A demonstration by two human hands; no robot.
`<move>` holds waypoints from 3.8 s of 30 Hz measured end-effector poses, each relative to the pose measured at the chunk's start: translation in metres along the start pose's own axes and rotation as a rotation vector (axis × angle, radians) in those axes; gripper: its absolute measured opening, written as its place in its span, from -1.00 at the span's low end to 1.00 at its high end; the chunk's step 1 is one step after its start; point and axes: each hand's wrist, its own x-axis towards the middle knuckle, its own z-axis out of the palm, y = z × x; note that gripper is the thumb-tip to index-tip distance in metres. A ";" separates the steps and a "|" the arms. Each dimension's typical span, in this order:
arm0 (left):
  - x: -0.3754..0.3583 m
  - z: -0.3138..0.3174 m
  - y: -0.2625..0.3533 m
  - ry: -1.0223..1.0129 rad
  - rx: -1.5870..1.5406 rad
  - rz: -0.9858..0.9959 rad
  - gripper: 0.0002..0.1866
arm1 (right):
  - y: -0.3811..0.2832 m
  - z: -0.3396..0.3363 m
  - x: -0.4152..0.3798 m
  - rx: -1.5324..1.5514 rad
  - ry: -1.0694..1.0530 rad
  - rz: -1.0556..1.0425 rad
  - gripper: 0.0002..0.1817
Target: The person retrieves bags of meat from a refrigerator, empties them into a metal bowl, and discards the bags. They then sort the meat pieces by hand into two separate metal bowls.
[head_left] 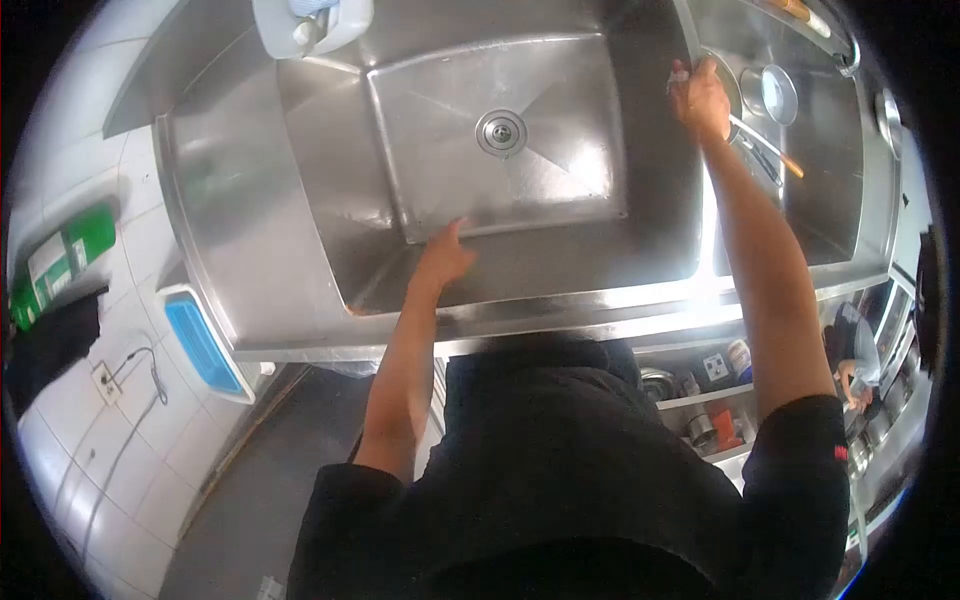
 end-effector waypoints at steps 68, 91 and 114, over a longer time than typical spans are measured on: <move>-0.622 0.121 -0.010 2.563 -1.191 0.535 -0.73 | -0.212 -0.148 -0.876 1.901 -0.651 -2.136 -0.14; -0.565 0.065 -0.043 2.478 -0.835 0.044 -0.71 | -0.256 -0.126 -0.817 1.604 -0.823 -2.119 -0.63; -0.775 0.031 -0.110 2.595 -0.116 -0.958 -0.78 | -0.338 -0.242 -0.966 1.585 -0.630 -2.311 -0.41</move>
